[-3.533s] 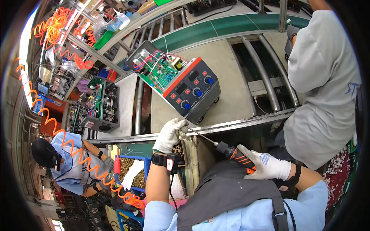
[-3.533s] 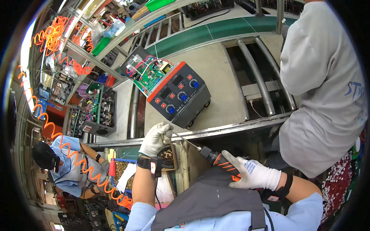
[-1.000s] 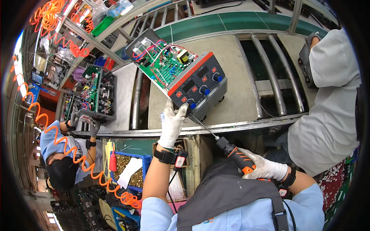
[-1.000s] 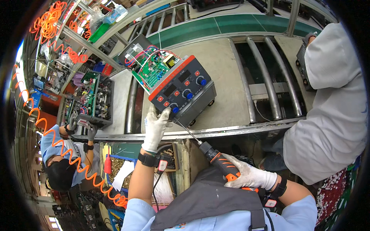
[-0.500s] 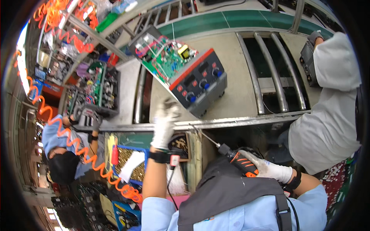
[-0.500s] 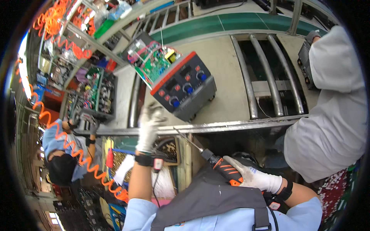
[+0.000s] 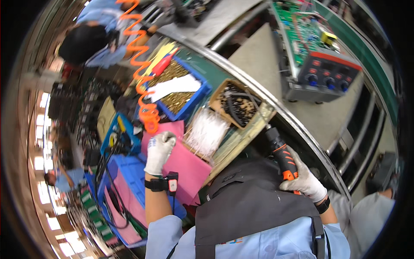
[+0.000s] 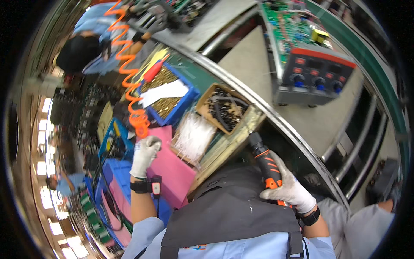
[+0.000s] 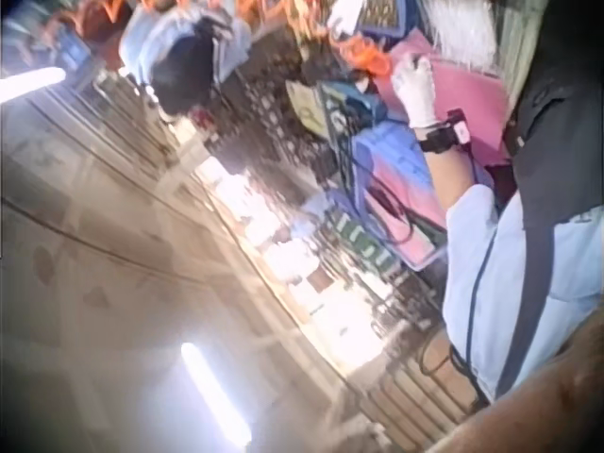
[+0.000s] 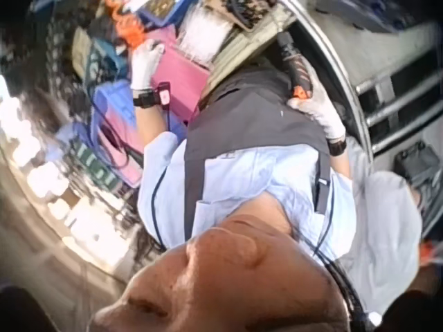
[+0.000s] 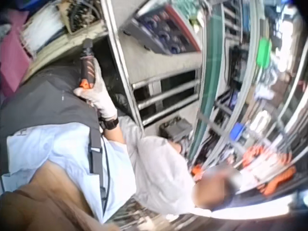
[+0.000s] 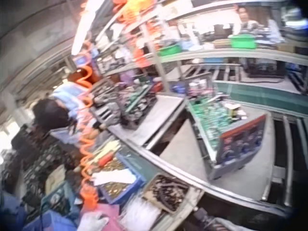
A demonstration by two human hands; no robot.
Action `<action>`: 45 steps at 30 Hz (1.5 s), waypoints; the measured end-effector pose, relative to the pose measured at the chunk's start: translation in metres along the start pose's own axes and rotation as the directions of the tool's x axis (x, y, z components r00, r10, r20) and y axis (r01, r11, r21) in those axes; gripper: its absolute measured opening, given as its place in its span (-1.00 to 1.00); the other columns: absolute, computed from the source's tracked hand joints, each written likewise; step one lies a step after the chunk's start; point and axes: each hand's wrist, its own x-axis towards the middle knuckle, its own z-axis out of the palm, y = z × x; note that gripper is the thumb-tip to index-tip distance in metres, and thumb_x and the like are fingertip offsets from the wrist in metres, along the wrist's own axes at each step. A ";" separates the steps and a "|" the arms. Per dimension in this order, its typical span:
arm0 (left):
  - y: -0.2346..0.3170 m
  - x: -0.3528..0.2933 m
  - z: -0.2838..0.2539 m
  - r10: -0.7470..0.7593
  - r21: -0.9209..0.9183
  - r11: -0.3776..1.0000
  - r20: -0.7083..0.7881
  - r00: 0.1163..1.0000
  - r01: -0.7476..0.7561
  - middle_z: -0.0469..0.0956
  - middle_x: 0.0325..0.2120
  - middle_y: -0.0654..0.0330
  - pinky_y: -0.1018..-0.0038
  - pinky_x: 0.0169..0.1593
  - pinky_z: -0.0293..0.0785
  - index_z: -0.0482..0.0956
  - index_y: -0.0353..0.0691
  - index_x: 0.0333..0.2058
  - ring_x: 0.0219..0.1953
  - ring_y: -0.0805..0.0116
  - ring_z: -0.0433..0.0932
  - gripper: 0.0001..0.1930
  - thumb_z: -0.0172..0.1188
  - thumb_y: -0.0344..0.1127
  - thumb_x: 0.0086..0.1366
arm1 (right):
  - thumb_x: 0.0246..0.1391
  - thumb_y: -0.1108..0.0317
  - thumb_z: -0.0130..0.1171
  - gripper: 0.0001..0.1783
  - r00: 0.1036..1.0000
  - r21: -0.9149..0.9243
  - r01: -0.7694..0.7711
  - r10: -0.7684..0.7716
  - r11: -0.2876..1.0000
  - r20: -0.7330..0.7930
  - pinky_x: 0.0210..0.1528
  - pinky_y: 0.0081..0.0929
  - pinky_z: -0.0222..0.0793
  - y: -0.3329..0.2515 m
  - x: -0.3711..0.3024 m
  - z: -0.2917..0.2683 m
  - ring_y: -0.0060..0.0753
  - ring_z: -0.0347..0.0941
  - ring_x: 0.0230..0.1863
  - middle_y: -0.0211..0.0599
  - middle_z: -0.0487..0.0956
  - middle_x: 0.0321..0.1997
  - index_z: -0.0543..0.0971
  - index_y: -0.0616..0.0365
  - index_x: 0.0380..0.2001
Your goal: The recorder connects wires and components inside a power inverter casing on an assembly line.
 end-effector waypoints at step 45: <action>0.125 0.104 0.114 0.328 -0.878 0.118 0.476 0.816 0.465 0.49 -0.50 0.15 0.57 -0.58 0.26 0.39 -0.11 -0.53 -0.59 0.41 0.42 -0.76 0.04 -0.18 0.30 | -0.10 0.23 0.42 0.12 0.937 -0.389 0.340 -0.345 0.856 0.060 0.34 -0.41 0.04 0.021 -0.018 0.003 -0.12 0.15 0.35 0.11 0.15 0.35 -0.08 0.30 0.36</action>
